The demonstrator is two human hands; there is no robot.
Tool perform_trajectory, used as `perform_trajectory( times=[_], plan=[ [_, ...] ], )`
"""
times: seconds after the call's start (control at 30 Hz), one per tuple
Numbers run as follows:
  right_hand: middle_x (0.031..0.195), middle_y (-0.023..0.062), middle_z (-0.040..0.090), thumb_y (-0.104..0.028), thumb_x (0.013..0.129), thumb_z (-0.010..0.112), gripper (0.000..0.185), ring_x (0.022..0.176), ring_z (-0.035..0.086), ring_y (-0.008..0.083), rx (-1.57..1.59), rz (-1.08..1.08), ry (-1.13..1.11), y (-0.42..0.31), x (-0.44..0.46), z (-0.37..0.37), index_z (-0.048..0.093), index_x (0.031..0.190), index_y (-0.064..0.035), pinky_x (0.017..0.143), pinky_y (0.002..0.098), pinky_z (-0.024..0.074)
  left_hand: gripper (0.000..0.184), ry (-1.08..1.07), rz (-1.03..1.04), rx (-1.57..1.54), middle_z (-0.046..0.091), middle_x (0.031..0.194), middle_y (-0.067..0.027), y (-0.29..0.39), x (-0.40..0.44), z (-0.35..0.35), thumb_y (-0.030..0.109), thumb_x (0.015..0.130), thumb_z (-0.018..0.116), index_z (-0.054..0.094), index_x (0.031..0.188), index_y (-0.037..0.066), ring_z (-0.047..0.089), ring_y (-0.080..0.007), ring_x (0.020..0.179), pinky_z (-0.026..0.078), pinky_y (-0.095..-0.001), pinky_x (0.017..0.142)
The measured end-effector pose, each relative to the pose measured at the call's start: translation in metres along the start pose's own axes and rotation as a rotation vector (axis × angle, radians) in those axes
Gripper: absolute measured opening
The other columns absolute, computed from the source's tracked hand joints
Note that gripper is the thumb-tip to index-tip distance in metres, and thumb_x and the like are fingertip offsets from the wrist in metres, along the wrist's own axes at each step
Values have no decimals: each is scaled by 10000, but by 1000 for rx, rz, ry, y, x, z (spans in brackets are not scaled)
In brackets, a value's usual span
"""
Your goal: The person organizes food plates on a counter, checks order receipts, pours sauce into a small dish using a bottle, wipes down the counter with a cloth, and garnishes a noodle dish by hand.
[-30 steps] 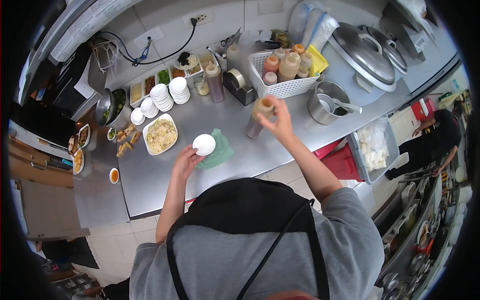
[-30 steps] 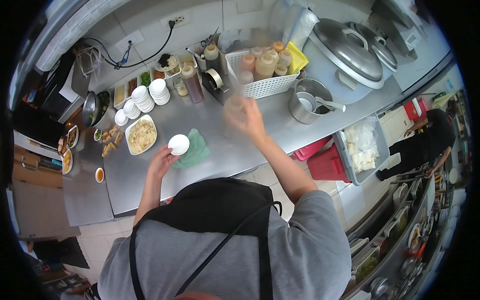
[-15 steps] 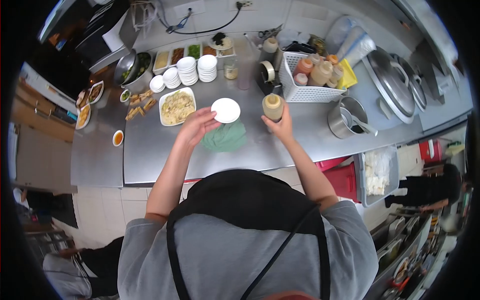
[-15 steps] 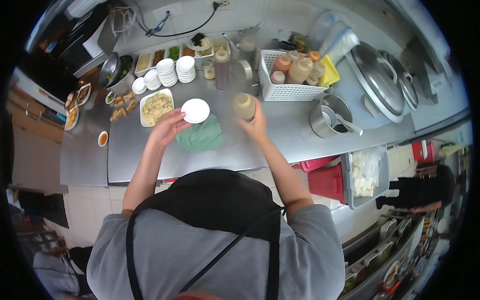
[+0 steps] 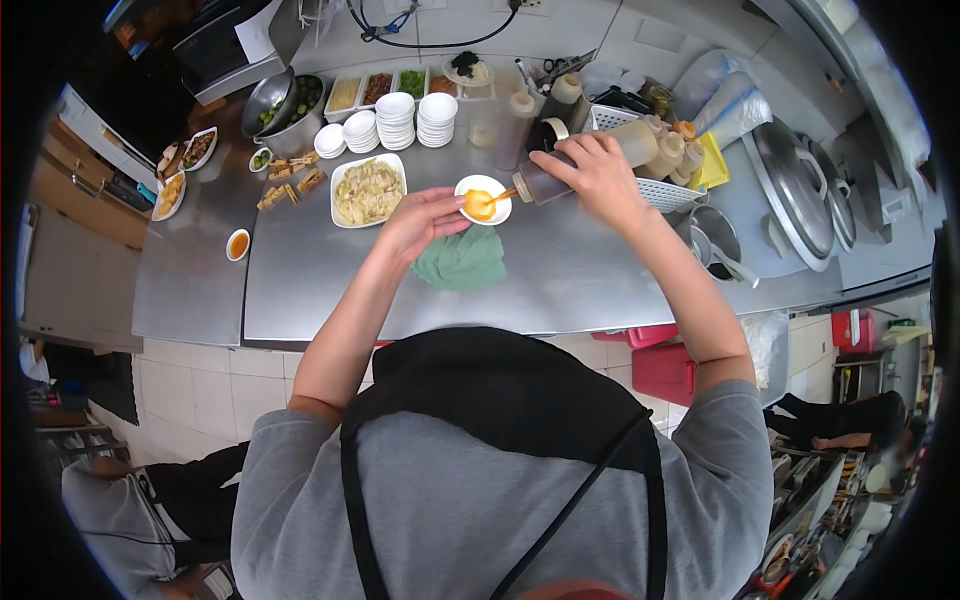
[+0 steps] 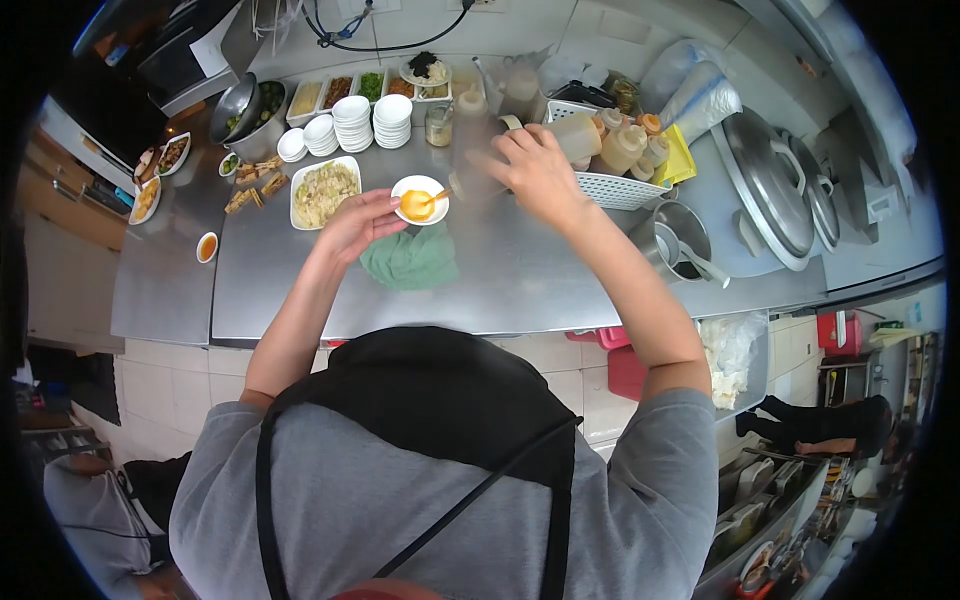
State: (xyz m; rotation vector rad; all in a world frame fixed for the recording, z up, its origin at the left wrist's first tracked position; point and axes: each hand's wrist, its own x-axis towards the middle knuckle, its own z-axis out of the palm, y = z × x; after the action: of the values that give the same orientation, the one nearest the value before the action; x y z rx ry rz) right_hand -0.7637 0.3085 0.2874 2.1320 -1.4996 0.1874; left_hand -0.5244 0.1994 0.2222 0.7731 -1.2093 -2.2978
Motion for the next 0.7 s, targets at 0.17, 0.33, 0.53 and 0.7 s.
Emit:
perform_trajectory(
  times=[0.17,0.33,0.53,0.7],
  plan=[
    [929,16,530,-20,563,612,539,935,485,187,0,-48,-12,4,8,-8,546,1074,-178,856,363,353,344,5,2,-6,563,974,-133,-1,3,1,103,784,595,474,1047,-82,584,-200,885,497,-280,775],
    [894,9,539,-17,577,594,503,906,499,180,-29,-61,4,6,10,-11,560,1051,-181,842,355,363,335,-10,-5,-49,563,964,-129,-2,4,0,94,783,594,473,1039,-83,591,-200,863,502,-278,768],
    [856,-2,549,7,562,590,513,875,508,176,-11,-51,47,7,6,-12,572,1038,-181,828,336,372,310,-39,-18,-81,567,954,-128,-5,7,-1,81,780,594,481,1023,-73,595,-201,853,509,-280,756],
    [854,-6,550,21,552,587,531,870,506,173,44,31,45,5,-5,-12,568,1044,-177,799,329,367,297,-92,-39,-51,560,993,-120,-6,10,-1,106,795,573,478,1034,-42,582,-186,892,491,-288,800]
  ],
)
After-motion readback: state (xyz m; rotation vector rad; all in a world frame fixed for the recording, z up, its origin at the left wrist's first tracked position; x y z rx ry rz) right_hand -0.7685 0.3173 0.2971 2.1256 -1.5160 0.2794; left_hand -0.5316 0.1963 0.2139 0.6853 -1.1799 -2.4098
